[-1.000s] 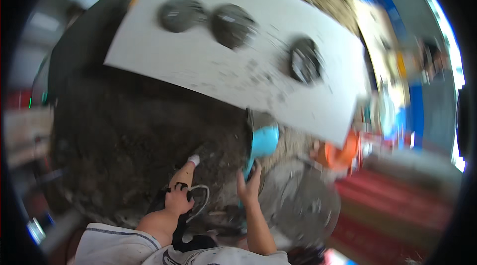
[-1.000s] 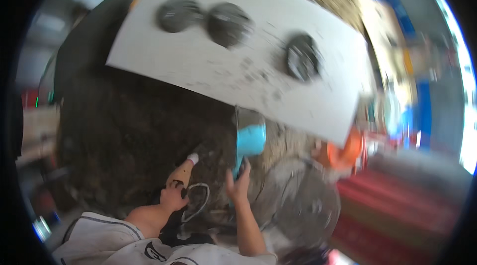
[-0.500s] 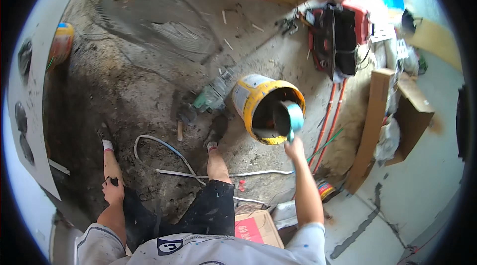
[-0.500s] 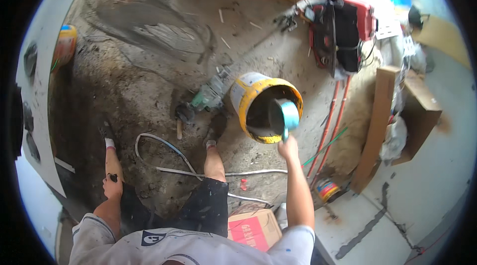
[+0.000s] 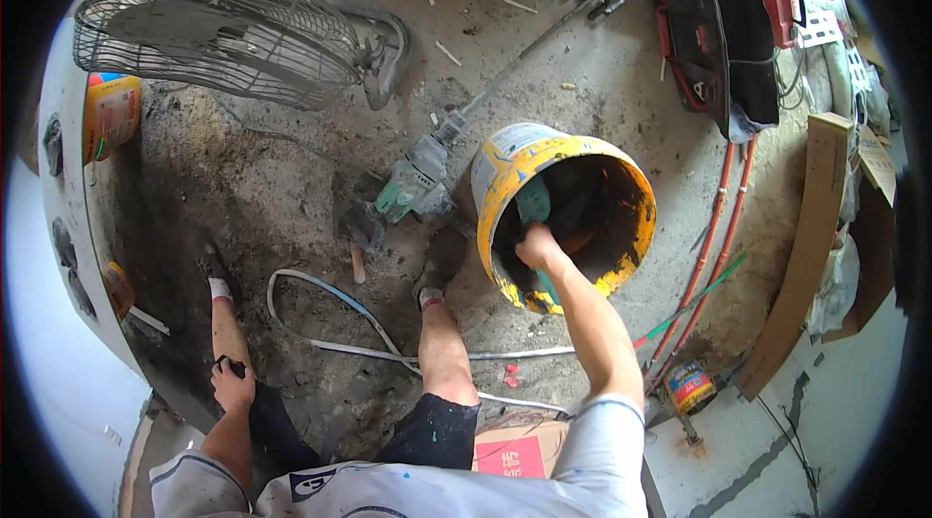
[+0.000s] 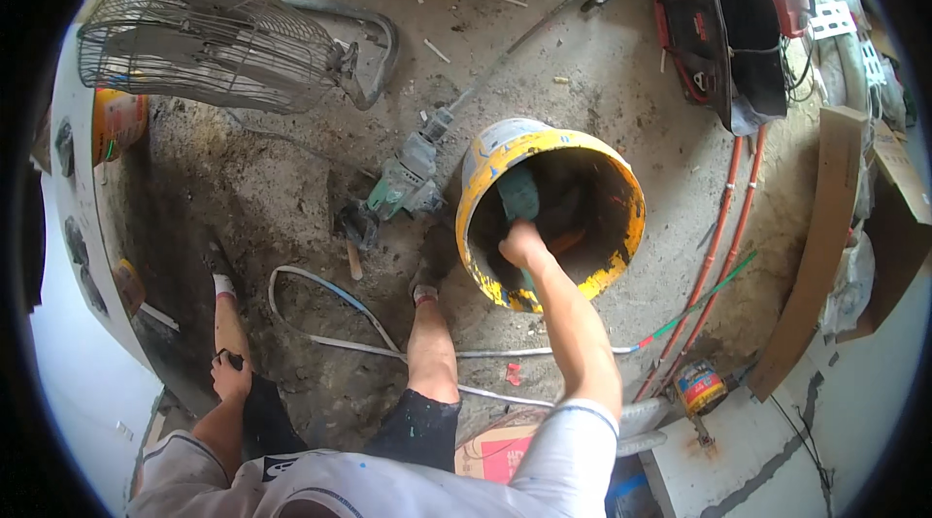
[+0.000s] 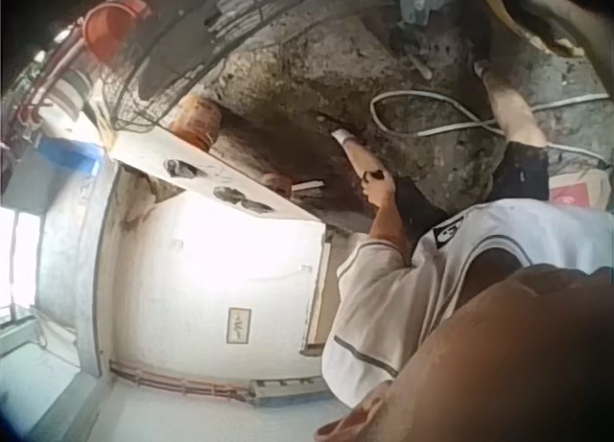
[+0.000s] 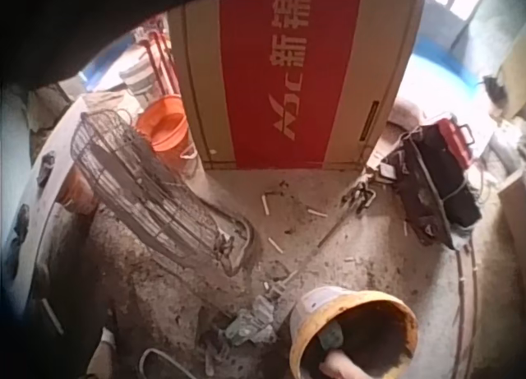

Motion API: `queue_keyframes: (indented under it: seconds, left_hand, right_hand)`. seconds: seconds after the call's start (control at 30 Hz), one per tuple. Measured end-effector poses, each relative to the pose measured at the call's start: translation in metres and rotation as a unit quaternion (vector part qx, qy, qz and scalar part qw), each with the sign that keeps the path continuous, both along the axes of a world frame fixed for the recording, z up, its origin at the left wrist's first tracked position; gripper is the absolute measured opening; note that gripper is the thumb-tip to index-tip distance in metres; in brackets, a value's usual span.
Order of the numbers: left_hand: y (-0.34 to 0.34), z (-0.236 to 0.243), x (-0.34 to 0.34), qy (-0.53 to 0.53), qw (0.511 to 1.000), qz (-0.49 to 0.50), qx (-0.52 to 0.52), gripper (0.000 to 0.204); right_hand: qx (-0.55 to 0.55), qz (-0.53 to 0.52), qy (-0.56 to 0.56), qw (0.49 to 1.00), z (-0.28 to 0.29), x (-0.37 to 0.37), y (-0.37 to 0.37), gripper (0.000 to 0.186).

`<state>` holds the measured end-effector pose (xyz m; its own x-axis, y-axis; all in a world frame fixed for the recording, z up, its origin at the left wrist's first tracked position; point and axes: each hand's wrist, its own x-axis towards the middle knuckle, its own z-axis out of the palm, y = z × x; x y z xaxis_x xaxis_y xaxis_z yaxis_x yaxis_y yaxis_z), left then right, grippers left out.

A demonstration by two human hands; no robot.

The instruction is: Spreading wet mortar onto the back of a ceramic tile using a trowel.

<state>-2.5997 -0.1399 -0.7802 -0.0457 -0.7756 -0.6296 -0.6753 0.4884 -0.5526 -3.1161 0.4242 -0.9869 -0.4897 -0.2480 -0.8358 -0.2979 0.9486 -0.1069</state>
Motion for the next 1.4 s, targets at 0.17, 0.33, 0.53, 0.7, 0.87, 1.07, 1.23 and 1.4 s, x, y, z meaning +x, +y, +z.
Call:
queue_keyframes:
  seconds: [0.17, 0.33, 0.53, 0.7, 0.87, 1.07, 1.23, 1.4]
  left_hand:
    - [-0.001, 0.021, -0.008, -0.028, 1.0, 0.01, -0.011, 0.07]
    - [-0.002, 0.022, 0.005, -0.021, 1.0, -0.009, -0.013, 0.071]
    - [-0.001, 0.03, -0.01, -0.01, 1.0, -0.028, 0.01, 0.068]
    - [-0.021, 0.046, -0.02, 0.001, 1.0, -0.013, -0.004, 0.066]
    - [-0.074, 0.1, -0.011, 0.068, 0.997, 0.042, -0.02, 0.066]
    - [-0.175, 0.139, 0.03, 0.135, 0.981, 0.142, -0.017, 0.06]
    - [-0.274, 0.167, 0.102, 0.209, 0.94, 0.27, 0.002, 0.056]
    - [-0.353, 0.178, 0.188, 0.277, 0.884, 0.371, 0.062, 0.062]
  right_hand:
    - [-0.033, -0.247, -0.209, 0.945, 0.107, -0.041, -0.061, 0.034]
    - [-0.186, -0.399, -0.317, 0.84, 0.164, -0.045, -0.019, 0.018]
    - [-0.269, -0.491, -0.325, 0.762, 0.208, -0.004, 0.038, 0.025]
    - [-0.308, -0.546, -0.295, 0.721, 0.263, 0.036, 0.022, 0.032]
    - [-0.316, -0.539, -0.238, 0.744, 0.365, 0.059, -0.077, 0.032]
    - [-0.271, -0.454, -0.238, 0.815, 0.431, 0.132, -0.303, 0.03]
    - [-0.265, -0.392, -0.368, 0.8, 0.461, 0.216, -0.642, 0.029]
    - [-0.331, -0.205, -0.39, 0.835, 0.414, 0.328, -1.011, 0.027]
